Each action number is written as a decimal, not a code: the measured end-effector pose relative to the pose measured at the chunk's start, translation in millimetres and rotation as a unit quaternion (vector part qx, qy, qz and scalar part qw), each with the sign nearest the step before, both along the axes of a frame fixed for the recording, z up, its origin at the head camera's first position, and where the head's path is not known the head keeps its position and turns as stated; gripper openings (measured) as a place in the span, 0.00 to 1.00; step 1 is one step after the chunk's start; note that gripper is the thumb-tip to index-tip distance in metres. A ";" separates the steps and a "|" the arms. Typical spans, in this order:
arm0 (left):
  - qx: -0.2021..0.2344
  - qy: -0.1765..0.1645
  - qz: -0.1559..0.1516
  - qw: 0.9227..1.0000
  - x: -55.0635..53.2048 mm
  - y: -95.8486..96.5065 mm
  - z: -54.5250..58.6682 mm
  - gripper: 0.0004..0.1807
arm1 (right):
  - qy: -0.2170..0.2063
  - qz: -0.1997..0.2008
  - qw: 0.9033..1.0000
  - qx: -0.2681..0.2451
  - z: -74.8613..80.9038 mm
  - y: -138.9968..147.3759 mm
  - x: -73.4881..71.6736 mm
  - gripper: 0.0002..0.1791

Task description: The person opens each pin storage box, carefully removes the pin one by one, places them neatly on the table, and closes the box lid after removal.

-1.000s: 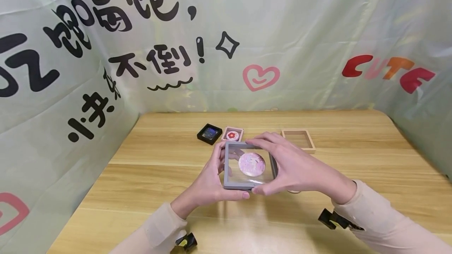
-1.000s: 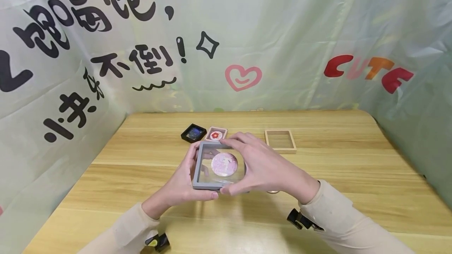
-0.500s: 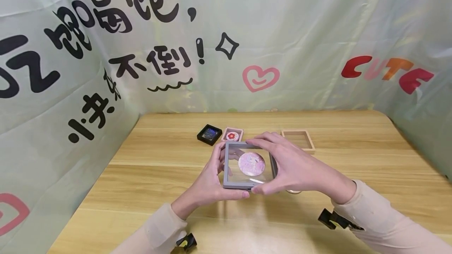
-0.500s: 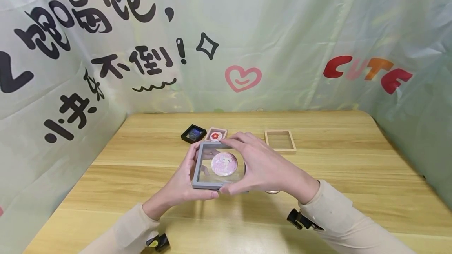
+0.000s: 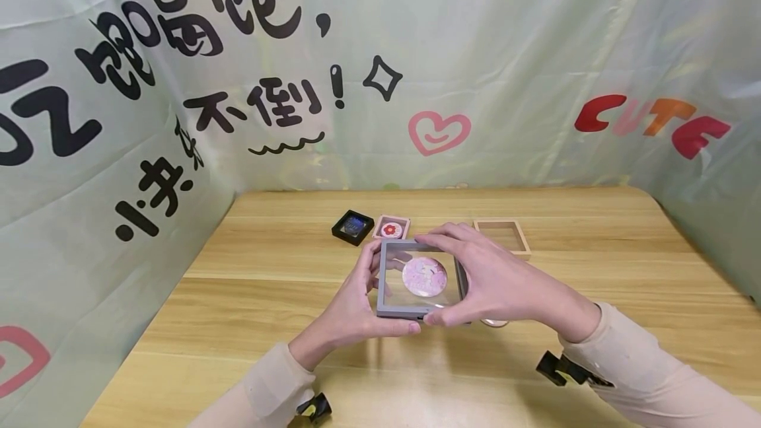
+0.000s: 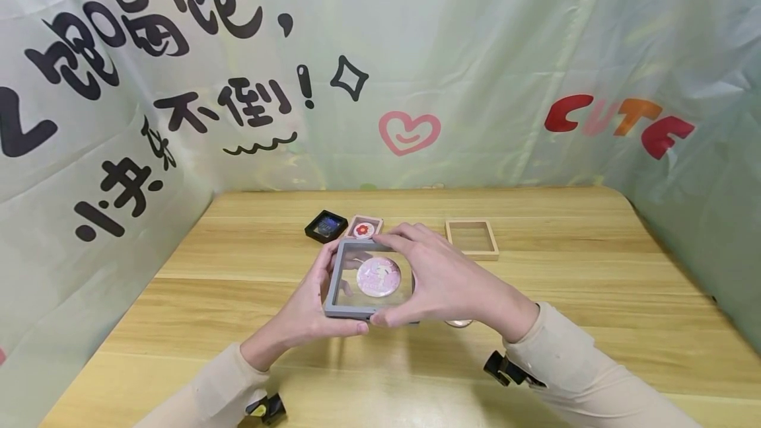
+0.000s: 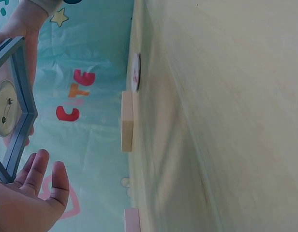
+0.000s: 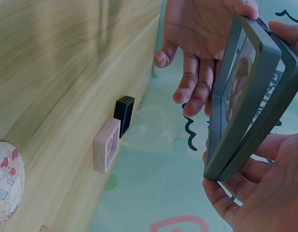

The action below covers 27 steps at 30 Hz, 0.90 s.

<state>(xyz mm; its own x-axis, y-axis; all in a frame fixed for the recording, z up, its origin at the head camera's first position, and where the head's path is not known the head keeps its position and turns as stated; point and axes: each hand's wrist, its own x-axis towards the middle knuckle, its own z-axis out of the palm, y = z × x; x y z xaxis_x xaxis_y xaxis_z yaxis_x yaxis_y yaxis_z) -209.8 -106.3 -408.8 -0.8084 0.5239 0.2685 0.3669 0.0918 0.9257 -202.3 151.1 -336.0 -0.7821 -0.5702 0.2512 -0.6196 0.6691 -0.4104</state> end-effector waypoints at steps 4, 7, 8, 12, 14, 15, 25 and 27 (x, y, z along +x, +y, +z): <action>-0.002 0.002 0.003 1.000 0.0 -0.8 0.1 0.61 | -0.002 0.000 1.000 0.001 -0.5 0.3 -0.8 0.56; -0.001 0.005 0.001 1.000 -0.4 -1.5 0.0 0.61 | -0.008 -0.002 1.000 0.004 -0.6 0.7 -1.3 0.56; -0.001 0.006 -0.001 1.000 -0.4 -1.7 0.1 0.61 | -0.010 -0.002 1.000 0.005 -0.6 0.7 -1.4 0.56; -0.001 0.007 -0.004 1.000 -1.4 -2.7 -0.5 0.61 | -0.023 -0.004 1.000 0.007 1.0 0.7 -1.2 0.56; 0.002 0.006 -0.005 1.000 -1.8 -3.3 -0.6 0.62 | -0.030 -0.005 1.000 0.008 3.2 0.6 -0.8 0.56; 0.004 0.006 -0.006 1.000 -2.0 -3.5 -1.0 0.62 | -0.033 -0.004 0.999 0.007 4.4 0.6 -0.7 0.56; 0.023 0.011 -0.015 1.000 -1.1 -5.9 -0.2 0.62 | -0.054 0.006 0.998 0.004 11.0 1.6 -0.4 0.54; 0.023 0.006 -0.013 1.000 -0.8 -5.8 0.8 0.63 | -0.059 0.010 0.998 -0.003 11.7 2.4 -0.2 0.54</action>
